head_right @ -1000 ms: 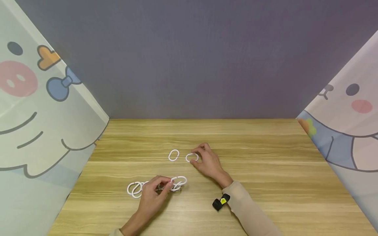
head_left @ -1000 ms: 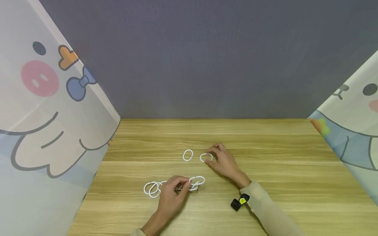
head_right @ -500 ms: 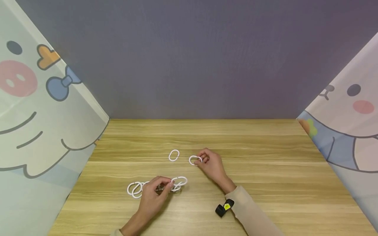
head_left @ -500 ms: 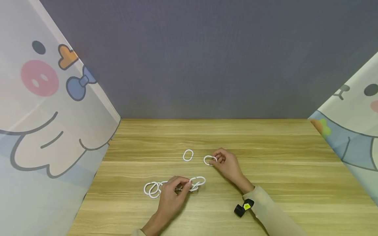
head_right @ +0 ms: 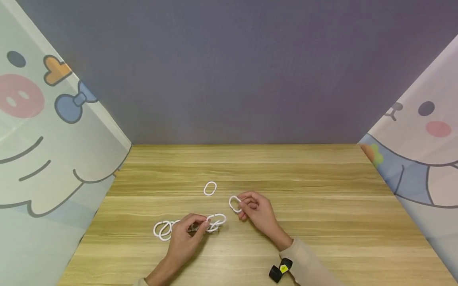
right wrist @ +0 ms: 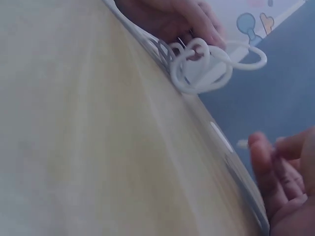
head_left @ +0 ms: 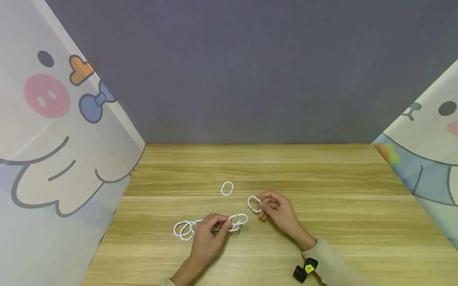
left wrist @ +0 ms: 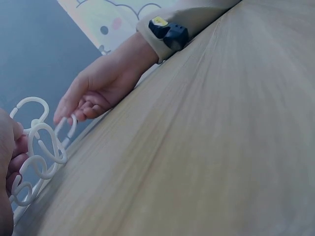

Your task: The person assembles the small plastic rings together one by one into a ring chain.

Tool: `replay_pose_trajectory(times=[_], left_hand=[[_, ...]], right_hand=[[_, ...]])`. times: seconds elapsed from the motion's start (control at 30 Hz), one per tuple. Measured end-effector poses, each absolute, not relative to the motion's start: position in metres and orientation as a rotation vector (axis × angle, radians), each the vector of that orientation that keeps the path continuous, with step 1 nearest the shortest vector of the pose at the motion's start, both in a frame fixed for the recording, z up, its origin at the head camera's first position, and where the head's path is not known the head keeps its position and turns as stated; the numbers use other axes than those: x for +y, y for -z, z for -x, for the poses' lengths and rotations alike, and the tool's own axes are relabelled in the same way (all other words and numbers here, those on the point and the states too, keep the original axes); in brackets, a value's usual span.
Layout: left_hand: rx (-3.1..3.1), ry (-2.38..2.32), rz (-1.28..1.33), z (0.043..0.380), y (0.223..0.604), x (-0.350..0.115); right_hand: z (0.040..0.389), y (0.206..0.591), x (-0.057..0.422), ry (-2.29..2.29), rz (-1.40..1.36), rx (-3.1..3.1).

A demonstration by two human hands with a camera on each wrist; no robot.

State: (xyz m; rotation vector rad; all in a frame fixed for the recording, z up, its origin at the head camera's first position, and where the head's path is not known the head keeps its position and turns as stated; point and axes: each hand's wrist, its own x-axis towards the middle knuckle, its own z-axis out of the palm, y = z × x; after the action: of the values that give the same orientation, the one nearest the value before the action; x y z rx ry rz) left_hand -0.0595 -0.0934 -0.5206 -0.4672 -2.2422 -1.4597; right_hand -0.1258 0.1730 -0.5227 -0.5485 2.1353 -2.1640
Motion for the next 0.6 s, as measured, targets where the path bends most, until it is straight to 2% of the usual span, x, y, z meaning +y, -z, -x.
replay_pose_trajectory(times=[0.4, 0.6], left_hand=[[-2.264, 1.480, 0.441, 0.058, 0.521, -0.094], [-2.249, 1.476, 0.469, 0.059, 0.521, -0.094]], right_hand=[[0.106, 0.510, 0.156, 2.405, 0.714, 1.927], [0.098, 0.501, 0.148, 2.463, 0.714, 1.925]])
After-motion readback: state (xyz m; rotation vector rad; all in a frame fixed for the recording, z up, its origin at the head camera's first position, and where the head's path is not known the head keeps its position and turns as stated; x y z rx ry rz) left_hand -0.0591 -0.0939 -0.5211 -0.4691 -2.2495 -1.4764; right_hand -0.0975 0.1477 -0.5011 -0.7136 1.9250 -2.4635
